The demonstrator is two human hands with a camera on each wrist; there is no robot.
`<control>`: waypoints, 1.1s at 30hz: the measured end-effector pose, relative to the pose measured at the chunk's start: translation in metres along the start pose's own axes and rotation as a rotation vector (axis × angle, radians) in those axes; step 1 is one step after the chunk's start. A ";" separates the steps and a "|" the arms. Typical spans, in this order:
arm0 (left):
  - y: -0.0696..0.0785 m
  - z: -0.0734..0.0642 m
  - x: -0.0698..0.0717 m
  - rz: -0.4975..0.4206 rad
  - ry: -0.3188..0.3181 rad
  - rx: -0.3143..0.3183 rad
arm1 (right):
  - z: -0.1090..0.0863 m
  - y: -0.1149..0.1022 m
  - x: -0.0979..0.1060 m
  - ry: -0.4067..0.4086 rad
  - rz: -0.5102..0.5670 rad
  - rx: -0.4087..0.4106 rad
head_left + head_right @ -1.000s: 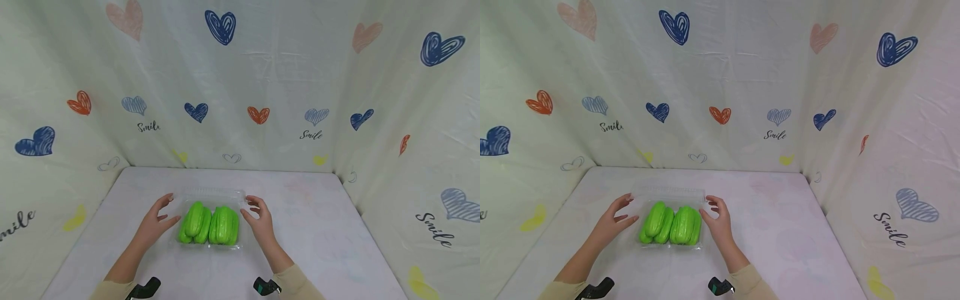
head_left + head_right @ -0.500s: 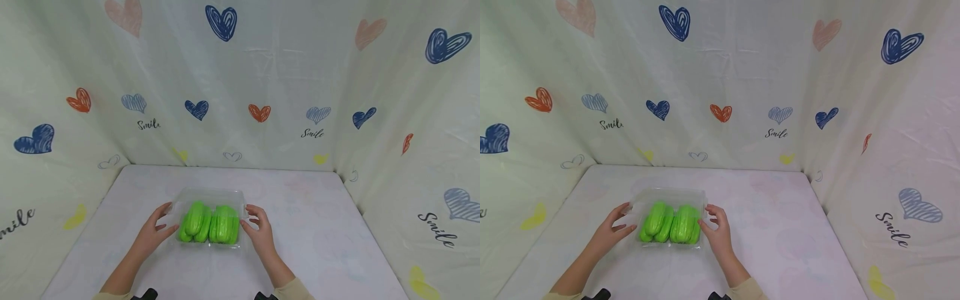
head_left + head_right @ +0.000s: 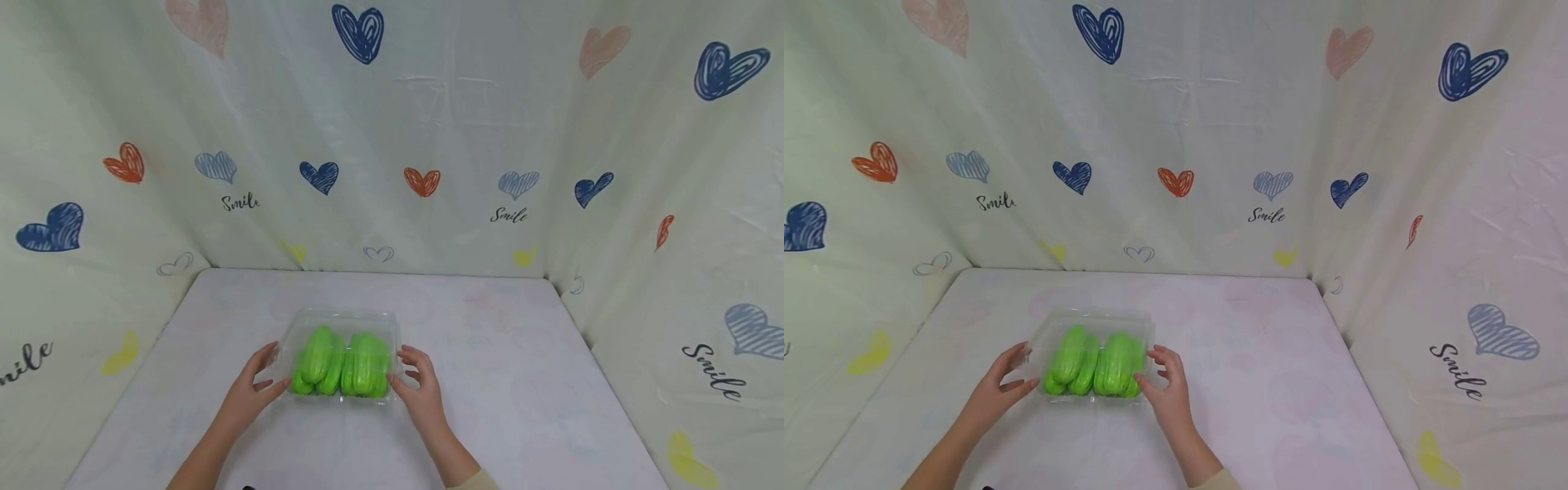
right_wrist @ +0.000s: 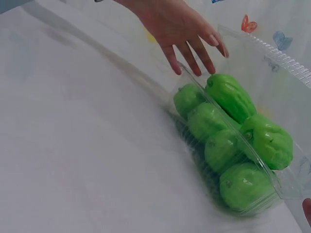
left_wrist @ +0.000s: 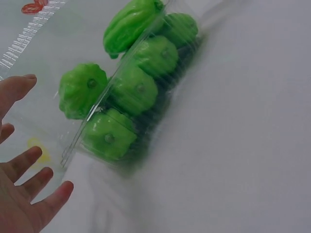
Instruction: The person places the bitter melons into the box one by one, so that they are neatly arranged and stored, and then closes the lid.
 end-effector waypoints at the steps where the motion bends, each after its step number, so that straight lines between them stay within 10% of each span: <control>1: -0.001 -0.001 -0.001 -0.005 0.003 0.002 | -0.001 0.001 0.000 -0.004 -0.002 -0.006; 33: -0.021 -0.015 -0.013 -0.032 0.033 0.185 | -0.024 0.018 -0.004 -0.064 0.035 -0.182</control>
Point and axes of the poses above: each hand's wrist, its own z-axis towards the middle knuckle, its own x-axis out of the back of the hand, y = z × x, the point moved 2 cm from there along z, towards the middle knuckle, and after that the axes turned 11 degrees about -z, right-handed, at the moved point
